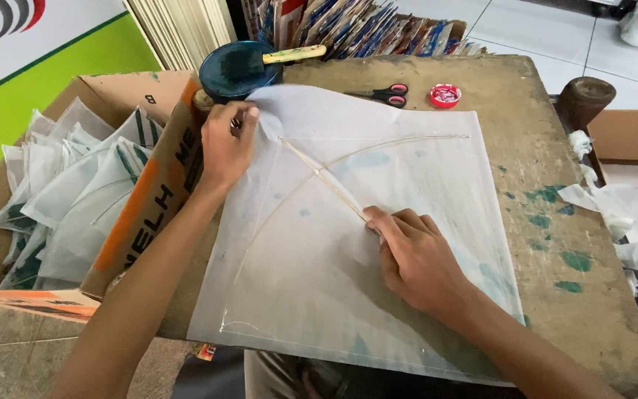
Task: Gluing a bamboo frame onto kite paper to assemble a kite.
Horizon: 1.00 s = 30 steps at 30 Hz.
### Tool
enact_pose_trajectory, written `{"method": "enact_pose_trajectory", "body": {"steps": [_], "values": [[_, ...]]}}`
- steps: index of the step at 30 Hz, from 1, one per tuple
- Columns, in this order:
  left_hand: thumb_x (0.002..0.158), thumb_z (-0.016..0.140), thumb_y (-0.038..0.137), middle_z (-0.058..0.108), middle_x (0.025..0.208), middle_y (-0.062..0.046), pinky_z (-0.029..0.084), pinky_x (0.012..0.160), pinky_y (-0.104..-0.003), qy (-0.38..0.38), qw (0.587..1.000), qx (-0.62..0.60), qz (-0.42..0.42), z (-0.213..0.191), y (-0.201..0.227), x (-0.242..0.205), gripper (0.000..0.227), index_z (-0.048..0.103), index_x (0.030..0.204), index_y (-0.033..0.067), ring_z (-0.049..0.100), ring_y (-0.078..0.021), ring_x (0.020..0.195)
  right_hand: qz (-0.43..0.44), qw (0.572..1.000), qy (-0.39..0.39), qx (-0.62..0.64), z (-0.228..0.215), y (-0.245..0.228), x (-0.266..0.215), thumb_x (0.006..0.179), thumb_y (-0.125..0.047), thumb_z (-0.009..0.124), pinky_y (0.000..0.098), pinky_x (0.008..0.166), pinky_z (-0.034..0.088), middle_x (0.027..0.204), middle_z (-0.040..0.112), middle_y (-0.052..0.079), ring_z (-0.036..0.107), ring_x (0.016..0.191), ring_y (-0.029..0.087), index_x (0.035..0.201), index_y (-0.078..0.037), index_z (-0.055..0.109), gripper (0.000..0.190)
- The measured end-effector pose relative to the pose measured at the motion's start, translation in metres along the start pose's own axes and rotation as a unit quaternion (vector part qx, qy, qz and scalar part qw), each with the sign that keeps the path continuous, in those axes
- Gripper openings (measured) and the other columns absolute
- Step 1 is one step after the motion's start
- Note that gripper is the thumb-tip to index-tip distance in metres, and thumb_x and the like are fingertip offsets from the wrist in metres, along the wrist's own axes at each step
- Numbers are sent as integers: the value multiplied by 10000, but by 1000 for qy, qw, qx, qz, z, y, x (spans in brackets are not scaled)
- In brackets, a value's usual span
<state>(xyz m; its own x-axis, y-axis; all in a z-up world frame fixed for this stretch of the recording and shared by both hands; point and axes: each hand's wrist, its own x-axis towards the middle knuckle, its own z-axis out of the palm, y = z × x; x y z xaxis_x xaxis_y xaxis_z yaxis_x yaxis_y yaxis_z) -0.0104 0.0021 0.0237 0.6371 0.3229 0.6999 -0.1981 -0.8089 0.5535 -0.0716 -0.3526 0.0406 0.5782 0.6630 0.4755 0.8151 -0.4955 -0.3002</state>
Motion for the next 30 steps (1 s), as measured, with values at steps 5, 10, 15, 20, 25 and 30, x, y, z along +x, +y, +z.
{"method": "enact_pose_trajectory", "body": {"steps": [5, 10, 15, 20, 25, 30], "values": [[1062, 611, 357, 671, 926, -153, 553, 802, -462, -33, 996, -86, -7, -17, 24, -7, 258, 689, 1185, 144, 698, -342, 911, 4, 1000, -6, 0, 1, 2, -1, 897, -28, 531, 382, 774, 550, 837, 760, 75, 735, 922, 270, 1118, -143, 666, 283], [801, 715, 45, 614, 1077, -194, 577, 772, -479, -120, 980, -119, -105, -26, 23, -10, 576, 403, 1280, 115, 729, -386, 891, 2, 1000, -3, -1, 4, 5, -2, 897, -42, 539, 377, 775, 556, 872, 778, 72, 739, 939, 259, 1119, -156, 674, 284], [803, 678, -12, 502, 1109, -151, 490, 902, -524, -51, 997, 38, 42, -14, 34, -19, 329, 548, 1093, 73, 585, -396, 1080, -2, 1000, -7, 2, 5, 7, -2, 891, -48, 544, 396, 807, 557, 933, 793, 99, 740, 964, 278, 1179, -137, 674, 328], [840, 629, -12, 591, 1229, -148, 447, 991, -493, -195, 960, 16, 201, -12, 77, -30, 300, 734, 1087, 122, 600, -375, 1191, -2, 1000, -5, 7, 6, 9, -3, 880, -36, 545, 397, 809, 560, 944, 799, 98, 748, 972, 277, 1218, -136, 651, 368], [1020, 391, 176, 479, 1532, -242, 287, 1191, -581, -504, 821, 50, 263, -28, 149, -35, 448, 594, 1374, -11, 418, -387, 1450, 11, 1000, 2, 3, 6, 10, -5, 852, -36, 581, 388, 817, 538, 954, 800, 61, 728, 976, 244, 1320, -122, 556, 476], [1051, 327, 329, 319, 1642, -211, 148, 1240, -538, -572, 780, 75, 245, -23, 148, -48, 598, 382, 1544, -4, 264, -360, 1531, 23, 999, 1, 35, 6, 11, -5, 856, -10, 551, 407, 824, 534, 974, 801, 68, 723, 998, 269, 1368, -94, 483, 523]]}}
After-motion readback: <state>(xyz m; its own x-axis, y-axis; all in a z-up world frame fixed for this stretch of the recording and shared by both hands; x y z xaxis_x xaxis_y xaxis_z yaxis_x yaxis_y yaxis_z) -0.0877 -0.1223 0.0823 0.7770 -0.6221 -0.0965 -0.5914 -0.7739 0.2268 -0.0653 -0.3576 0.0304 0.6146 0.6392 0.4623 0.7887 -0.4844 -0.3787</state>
